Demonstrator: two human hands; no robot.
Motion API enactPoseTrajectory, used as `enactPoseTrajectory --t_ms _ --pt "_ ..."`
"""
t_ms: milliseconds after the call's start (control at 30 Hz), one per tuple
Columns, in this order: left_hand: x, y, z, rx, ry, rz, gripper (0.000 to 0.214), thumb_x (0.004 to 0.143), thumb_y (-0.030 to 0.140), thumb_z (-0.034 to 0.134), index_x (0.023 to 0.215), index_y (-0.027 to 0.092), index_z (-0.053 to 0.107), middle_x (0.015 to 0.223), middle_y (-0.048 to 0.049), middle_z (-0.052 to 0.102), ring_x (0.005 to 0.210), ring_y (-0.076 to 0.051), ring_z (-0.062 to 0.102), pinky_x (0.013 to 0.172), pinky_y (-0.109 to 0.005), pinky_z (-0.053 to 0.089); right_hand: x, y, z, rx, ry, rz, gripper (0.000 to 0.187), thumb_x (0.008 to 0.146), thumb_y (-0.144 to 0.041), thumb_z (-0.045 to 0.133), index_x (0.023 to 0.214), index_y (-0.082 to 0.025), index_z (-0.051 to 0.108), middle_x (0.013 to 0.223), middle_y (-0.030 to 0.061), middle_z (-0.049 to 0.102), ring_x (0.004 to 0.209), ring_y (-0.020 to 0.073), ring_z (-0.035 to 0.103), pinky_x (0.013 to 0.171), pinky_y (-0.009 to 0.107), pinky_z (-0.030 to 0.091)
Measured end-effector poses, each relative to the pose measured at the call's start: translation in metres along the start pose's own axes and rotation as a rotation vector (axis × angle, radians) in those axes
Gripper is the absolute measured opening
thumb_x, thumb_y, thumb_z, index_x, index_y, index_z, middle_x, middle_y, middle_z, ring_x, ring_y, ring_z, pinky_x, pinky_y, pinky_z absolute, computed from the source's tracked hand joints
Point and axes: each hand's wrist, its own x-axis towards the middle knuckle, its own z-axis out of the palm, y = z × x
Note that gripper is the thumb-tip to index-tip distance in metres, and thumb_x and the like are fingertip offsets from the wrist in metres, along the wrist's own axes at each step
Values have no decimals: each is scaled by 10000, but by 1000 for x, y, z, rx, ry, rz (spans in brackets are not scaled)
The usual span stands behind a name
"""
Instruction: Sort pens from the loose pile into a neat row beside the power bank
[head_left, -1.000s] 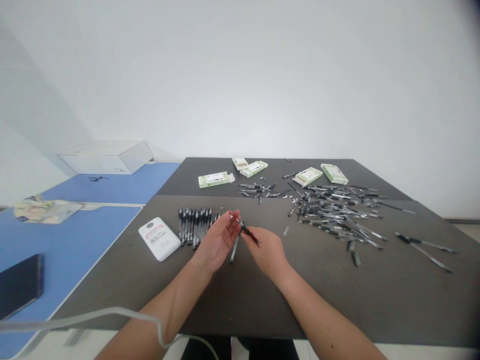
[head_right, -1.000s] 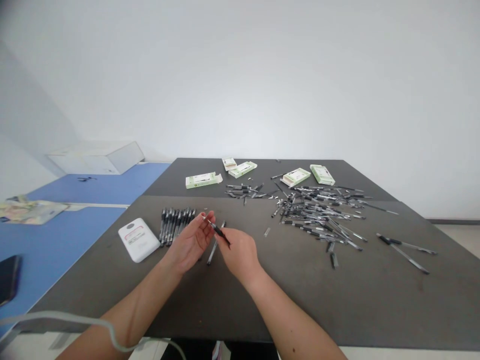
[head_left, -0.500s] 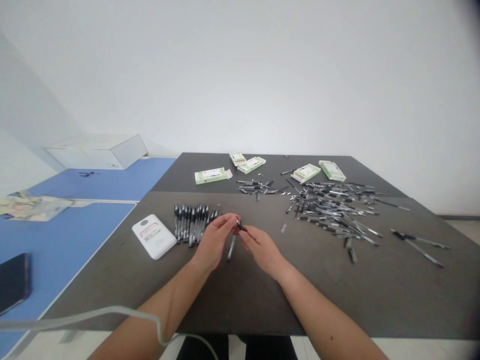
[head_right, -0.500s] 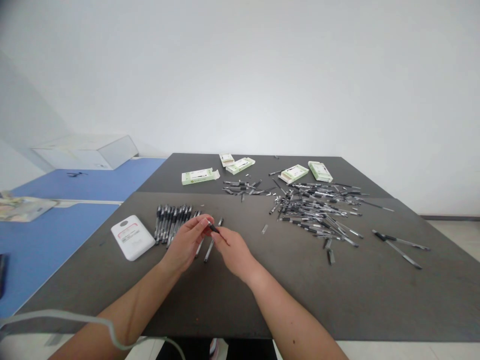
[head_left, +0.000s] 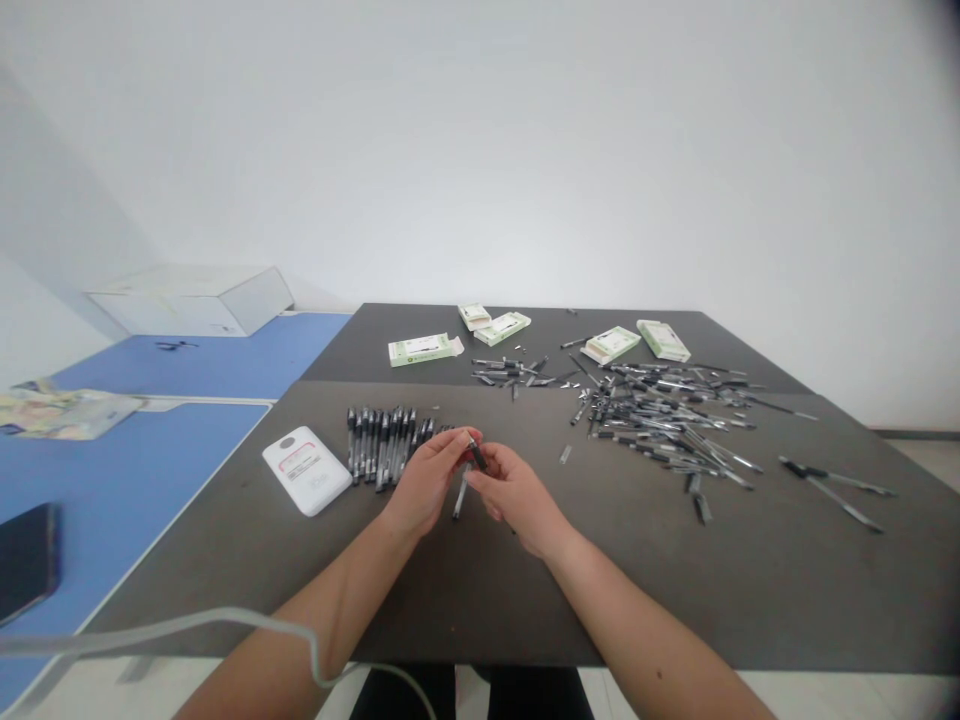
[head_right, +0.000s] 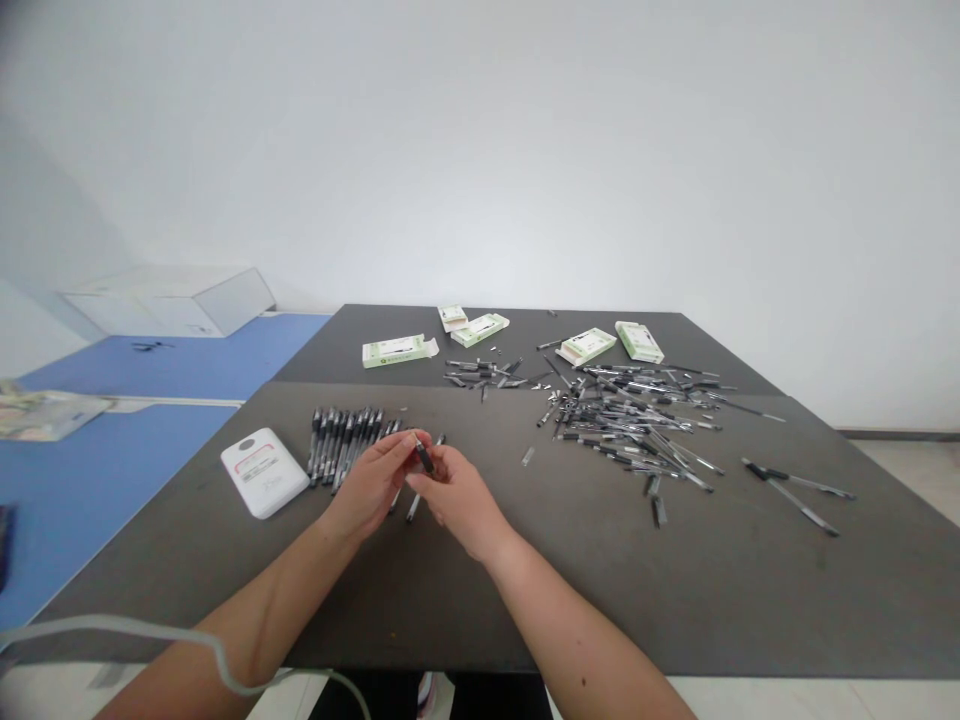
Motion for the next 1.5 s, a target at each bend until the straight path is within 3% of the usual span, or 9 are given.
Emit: enactPoseTrajectory --t_ms 67,200,433,667,800,1000,1167,1367,1500 --pt "0 0 0 -6 -12 -16 218 725 331 697 834 142 707 798 -18 651 710 -96 560 705 -205 427 0 0 0 41 -34 18 216 776 -344 640 856 -164 552 523 -90 472 322 22 311 321 165 209" --pt "-2 3 -1 -65 -145 -106 222 773 337 649 857 137 697 753 -15 625 666 -89 550 683 -207 441 -3 -6 -4 301 -294 182 246 852 -393 523 912 -160 576 506 -91 429 306 23 196 309 176 168" --pt "-1 -3 -3 35 -56 0 256 741 354 675 883 145 714 842 -37 661 806 -132 581 769 -226 438 -3 -5 -2 188 -148 44 204 841 -362 559 778 -173 520 501 -85 445 325 23 238 325 168 173" --pt "-4 3 -3 23 -162 -52 291 768 394 639 908 149 710 801 -37 645 777 -140 595 752 -242 455 -5 -8 -5 310 -328 144 201 872 -360 497 886 -168 555 483 -100 385 313 28 165 322 177 167" --pt "-3 -1 -4 183 -107 29 277 775 424 620 817 168 716 744 -23 641 791 -151 594 764 -253 448 -3 -2 -3 177 -247 112 209 852 -392 508 857 -185 539 519 -89 429 317 30 214 334 183 219" --pt "1 -6 -7 368 66 159 295 813 412 575 913 171 712 970 -63 685 931 -189 585 864 -291 416 6 6 -2 -346 210 -117 216 715 -312 656 879 -199 573 648 -50 527 432 62 437 395 195 320" --pt "0 -4 -5 237 -30 174 265 817 396 573 870 173 707 1024 -64 673 932 -179 580 821 -268 430 1 -5 -5 -12 -125 110 279 824 -446 492 831 -176 558 521 -75 457 313 36 257 348 206 235" --pt "4 3 6 362 -11 193 267 812 401 581 868 176 714 999 -59 679 941 -185 577 834 -264 419 2 -6 -3 -101 72 -26 269 736 -417 645 803 -169 564 513 -84 457 351 32 317 357 180 210" --pt "37 13 20 425 -252 137 348 832 436 532 967 164 703 992 -78 685 878 -186 606 804 -277 443 4 -19 -13 107 -23 -25 283 768 -448 593 806 -172 551 496 -103 395 337 24 217 358 183 207"
